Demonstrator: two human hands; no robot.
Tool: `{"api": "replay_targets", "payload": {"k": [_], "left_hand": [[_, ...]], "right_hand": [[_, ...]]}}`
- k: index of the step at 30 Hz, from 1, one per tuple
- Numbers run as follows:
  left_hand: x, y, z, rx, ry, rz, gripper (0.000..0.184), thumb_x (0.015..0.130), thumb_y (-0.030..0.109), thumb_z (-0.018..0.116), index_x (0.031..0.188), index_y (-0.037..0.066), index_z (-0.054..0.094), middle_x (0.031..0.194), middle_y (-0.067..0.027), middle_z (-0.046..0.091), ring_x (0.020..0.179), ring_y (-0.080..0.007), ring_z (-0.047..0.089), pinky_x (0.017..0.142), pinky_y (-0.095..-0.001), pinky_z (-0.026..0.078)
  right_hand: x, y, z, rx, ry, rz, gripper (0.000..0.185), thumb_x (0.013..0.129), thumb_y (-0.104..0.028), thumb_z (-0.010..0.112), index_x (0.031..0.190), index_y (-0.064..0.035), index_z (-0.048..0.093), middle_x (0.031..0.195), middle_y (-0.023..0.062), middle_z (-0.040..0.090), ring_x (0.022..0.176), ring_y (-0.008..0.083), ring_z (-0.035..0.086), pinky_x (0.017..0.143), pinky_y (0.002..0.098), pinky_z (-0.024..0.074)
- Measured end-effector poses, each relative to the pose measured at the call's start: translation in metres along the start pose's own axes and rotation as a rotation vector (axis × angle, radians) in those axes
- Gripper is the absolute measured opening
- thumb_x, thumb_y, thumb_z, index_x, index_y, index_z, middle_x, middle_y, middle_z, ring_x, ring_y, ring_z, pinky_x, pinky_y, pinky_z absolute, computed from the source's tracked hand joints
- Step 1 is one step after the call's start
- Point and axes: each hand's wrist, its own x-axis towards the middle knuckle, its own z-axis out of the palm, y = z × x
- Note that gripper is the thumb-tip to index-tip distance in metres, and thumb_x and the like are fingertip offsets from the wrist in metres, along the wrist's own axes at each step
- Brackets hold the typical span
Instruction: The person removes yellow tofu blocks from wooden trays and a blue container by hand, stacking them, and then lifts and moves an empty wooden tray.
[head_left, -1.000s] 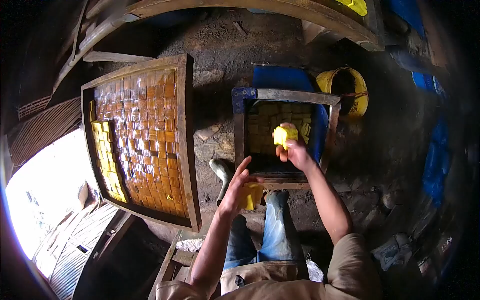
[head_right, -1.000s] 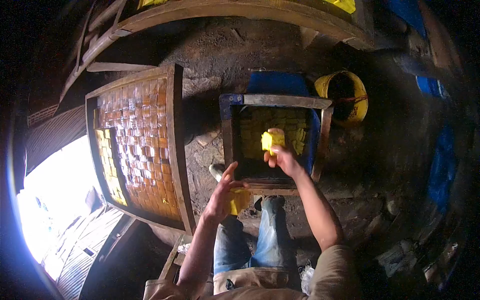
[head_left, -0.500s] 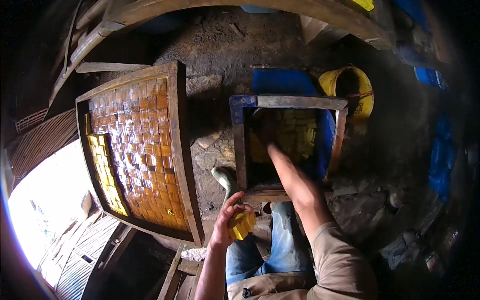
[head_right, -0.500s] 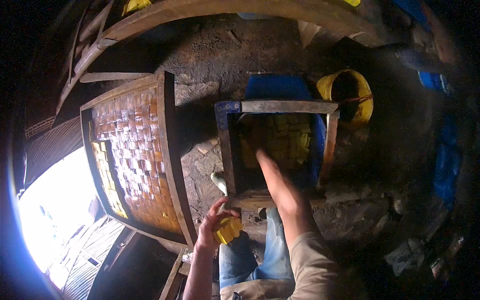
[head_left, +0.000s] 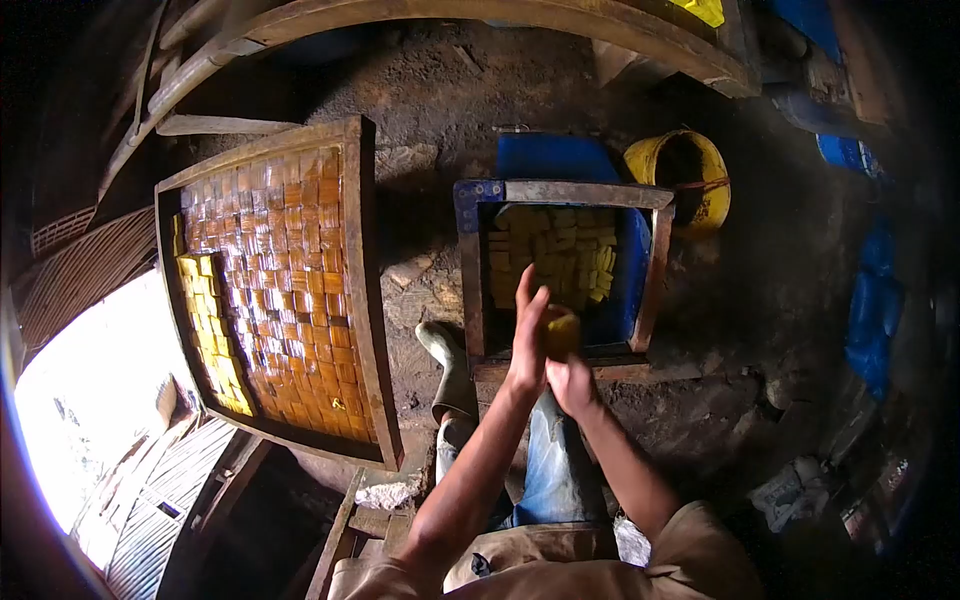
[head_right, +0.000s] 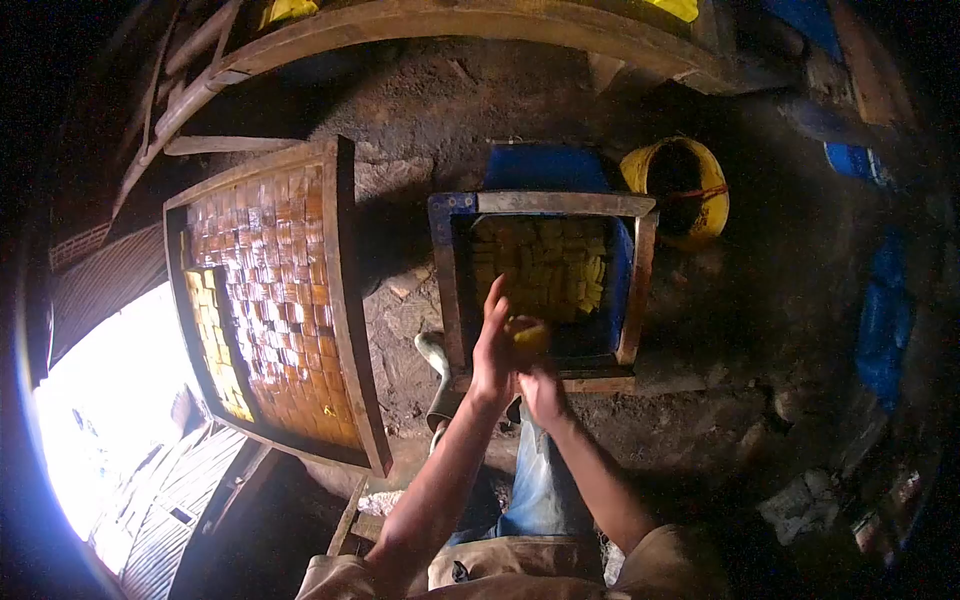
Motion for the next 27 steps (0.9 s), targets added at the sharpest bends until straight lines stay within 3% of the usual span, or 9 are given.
{"api": "replay_targets", "payload": {"k": [1,2,3,5,7,10,12,16,27], "left_hand": [[0.012,-0.001,0.005,-0.071,-0.004,-0.024,0.073,0.094,0.042,0.056,0.154,0.018,0.02,0.119,-0.0129,0.057,0.091,-0.0184,0.055,0.091,-0.033,0.041],[0.022,-0.006,0.0,0.213,0.06,0.023,0.074,0.095,0.047,0.051,0.154,0.015,0.021,0.159,-0.0114,0.019,0.145,-0.0286,0.021,0.117,-0.0421,0.017],[0.027,-0.006,-0.003,0.335,0.095,0.141,0.075,0.095,0.04,0.053,0.154,0.012,0.017,0.15,-0.0168,0.033,0.135,-0.0263,0.035,0.113,-0.0385,0.025],[0.019,0.007,-0.007,0.309,0.062,0.23,0.074,0.095,0.04,0.051,0.154,0.009,0.018,0.159,-0.016,0.016,0.147,-0.0269,0.013,0.118,-0.0395,0.013],[0.002,0.011,-0.027,0.395,0.065,0.263,0.066,0.095,0.035,0.048,0.15,0.003,0.029,0.156,-0.0173,0.026,0.146,-0.0268,0.02,0.118,-0.0388,0.015],[-0.03,0.003,-0.06,0.402,0.027,0.154,0.082,0.089,0.06,0.051,0.15,0.01,0.029,0.156,-0.0126,0.029,0.146,-0.0297,0.022,0.115,-0.0477,0.012],[-0.048,-0.002,-0.077,0.393,0.062,0.126,0.082,0.087,0.062,0.052,0.148,0.01,0.032,0.155,-0.0128,0.033,0.145,-0.0292,0.025,0.115,-0.0483,0.014],[-0.083,0.008,-0.094,0.299,0.171,0.102,0.061,0.091,0.03,0.049,0.145,0.007,0.037,0.151,-0.013,0.039,0.142,-0.0268,0.031,0.115,-0.0408,0.021],[-0.165,0.045,-0.142,0.03,0.22,0.258,0.047,0.091,0.027,0.058,0.131,0.005,0.049,0.136,-0.0149,0.053,0.128,-0.0277,0.05,0.102,-0.0409,0.042]], "right_hand": [[0.013,-0.005,-0.009,-0.025,0.006,-0.032,0.055,0.099,-0.043,0.047,0.144,-0.0137,0.037,0.137,0.0073,0.049,0.126,0.0217,0.049,0.103,0.0412,0.0407],[0.031,-0.009,-0.024,-0.05,-0.025,-0.047,0.053,0.098,-0.042,0.049,0.141,-0.0126,0.039,0.132,0.0069,0.051,0.119,0.021,0.054,0.095,0.039,0.046],[0.05,-0.015,-0.032,-0.074,-0.056,-0.063,0.052,0.098,-0.042,0.051,0.139,-0.0116,0.041,0.127,0.0065,0.053,0.113,0.0203,0.058,0.087,0.0369,0.0514],[0.076,-0.042,-0.015,-0.231,0.118,-0.057,0.045,0.094,-0.033,0.061,0.132,-0.0121,0.046,0.121,0.0073,0.055,0.099,0.0205,0.063,0.07,0.0315,0.0545],[0.114,-0.04,-0.016,-0.384,0.185,-0.308,0.047,0.087,-0.017,0.071,0.127,-0.0127,0.048,0.115,0.0096,0.052,0.09,0.0226,0.063,0.06,0.027,0.0532],[0.194,-0.004,-0.031,-0.99,0.647,-0.812,0.055,0.073,-0.002,0.073,0.122,-0.0109,0.05,0.11,0.0121,0.053,0.096,0.0262,0.059,0.085,0.0366,0.0514],[0.238,0.018,-0.043,-0.955,0.756,-0.736,0.062,0.071,0.001,0.07,0.128,-0.0091,0.049,0.125,0.0184,0.052,0.116,0.0359,0.052,0.099,0.041,0.0431],[0.254,0.019,-0.05,-0.899,0.791,-0.525,0.08,0.068,0.008,0.066,0.141,-0.0026,0.034,0.137,0.0244,0.047,0.132,0.0374,0.042,0.111,0.0411,0.0315],[0.102,-0.029,0.016,-0.59,0.202,-0.716,0.05,0.084,0.006,0.058,0.131,-0.006,0.048,0.121,0.0141,0.06,0.098,0.0215,0.063,0.085,0.0312,0.0499]]}}
